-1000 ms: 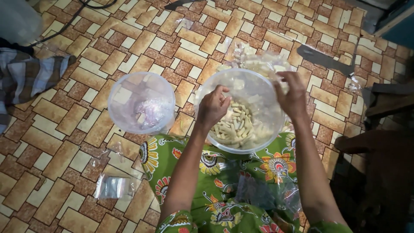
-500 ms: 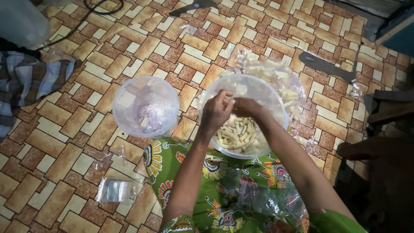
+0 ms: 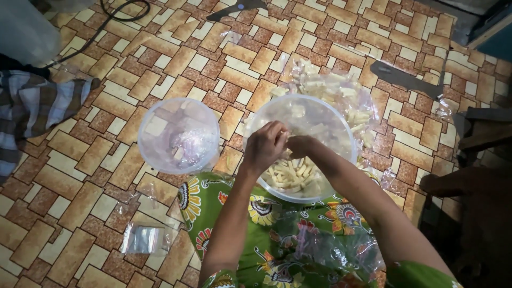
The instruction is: Sorting and separating thin, elongated food pieces in a large plastic bowl on the floor.
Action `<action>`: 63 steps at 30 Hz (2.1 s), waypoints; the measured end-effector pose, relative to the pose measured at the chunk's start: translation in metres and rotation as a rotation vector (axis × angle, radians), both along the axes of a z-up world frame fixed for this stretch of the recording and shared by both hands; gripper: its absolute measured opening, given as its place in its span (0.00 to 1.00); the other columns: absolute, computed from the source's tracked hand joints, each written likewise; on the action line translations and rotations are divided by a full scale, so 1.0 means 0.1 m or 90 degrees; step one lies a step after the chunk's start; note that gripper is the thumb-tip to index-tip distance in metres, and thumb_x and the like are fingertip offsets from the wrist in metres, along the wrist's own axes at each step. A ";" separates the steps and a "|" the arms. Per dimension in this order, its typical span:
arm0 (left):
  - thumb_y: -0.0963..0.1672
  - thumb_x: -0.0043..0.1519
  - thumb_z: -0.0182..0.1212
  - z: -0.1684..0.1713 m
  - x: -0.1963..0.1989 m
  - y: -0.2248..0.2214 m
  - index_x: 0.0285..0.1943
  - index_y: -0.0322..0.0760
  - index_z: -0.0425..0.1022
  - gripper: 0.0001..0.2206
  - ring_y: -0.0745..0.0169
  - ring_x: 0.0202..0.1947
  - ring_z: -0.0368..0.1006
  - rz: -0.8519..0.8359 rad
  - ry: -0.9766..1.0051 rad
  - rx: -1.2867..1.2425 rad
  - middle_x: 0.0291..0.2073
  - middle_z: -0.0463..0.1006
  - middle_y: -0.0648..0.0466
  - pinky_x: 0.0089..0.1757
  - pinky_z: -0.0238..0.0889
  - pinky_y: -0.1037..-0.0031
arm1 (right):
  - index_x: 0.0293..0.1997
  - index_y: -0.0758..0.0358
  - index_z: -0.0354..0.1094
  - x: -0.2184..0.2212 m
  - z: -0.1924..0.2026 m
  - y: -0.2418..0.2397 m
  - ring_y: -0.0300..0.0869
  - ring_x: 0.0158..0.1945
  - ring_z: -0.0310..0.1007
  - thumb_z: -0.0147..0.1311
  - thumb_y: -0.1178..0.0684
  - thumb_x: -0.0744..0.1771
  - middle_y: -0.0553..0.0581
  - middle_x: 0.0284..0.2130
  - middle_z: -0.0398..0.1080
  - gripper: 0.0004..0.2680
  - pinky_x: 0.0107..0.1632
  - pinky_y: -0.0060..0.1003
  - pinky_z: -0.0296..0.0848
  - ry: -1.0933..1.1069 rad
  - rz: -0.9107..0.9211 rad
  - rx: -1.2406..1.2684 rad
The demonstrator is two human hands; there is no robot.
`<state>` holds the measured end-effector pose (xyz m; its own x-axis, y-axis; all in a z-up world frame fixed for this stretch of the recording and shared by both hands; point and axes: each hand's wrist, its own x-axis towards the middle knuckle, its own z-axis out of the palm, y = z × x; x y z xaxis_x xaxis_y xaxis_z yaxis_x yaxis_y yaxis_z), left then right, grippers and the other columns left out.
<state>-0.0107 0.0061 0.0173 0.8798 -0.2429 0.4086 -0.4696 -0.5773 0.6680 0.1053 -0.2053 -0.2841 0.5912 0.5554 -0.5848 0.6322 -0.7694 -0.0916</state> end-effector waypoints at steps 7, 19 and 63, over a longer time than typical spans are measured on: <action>0.43 0.57 0.53 -0.10 0.06 0.08 0.36 0.42 0.68 0.02 0.51 0.26 0.73 -0.017 0.028 0.020 0.21 0.70 0.54 0.30 0.68 0.64 | 0.51 0.42 0.65 -0.08 0.51 0.24 0.40 0.57 0.64 0.53 0.41 0.60 0.49 0.47 0.68 0.15 0.55 0.38 0.65 0.032 -0.011 0.008; 0.45 0.58 0.52 -0.11 0.08 0.09 0.36 0.45 0.68 0.03 0.53 0.26 0.73 -0.018 0.053 -0.027 0.21 0.70 0.54 0.31 0.67 0.66 | 0.48 0.35 0.66 -0.18 0.60 0.36 0.38 0.53 0.67 0.55 0.40 0.59 0.43 0.45 0.70 0.14 0.53 0.39 0.66 0.038 0.027 -0.056; 0.40 0.58 0.54 0.09 0.04 0.11 0.34 0.36 0.68 0.02 0.61 0.20 0.71 -0.036 -0.010 -0.111 0.25 0.75 0.52 0.24 0.63 0.71 | 0.37 0.56 0.69 -2.86 3.22 0.46 0.45 0.38 0.70 0.39 0.39 0.61 0.55 0.46 0.67 0.15 0.39 0.34 0.73 0.306 -0.833 0.408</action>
<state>-0.0070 0.0168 0.0262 0.8599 -0.2158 0.4626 -0.5092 -0.4265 0.7476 -0.1803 -0.1591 0.0379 0.6815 0.0380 -0.7308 -0.6211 -0.4981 -0.6050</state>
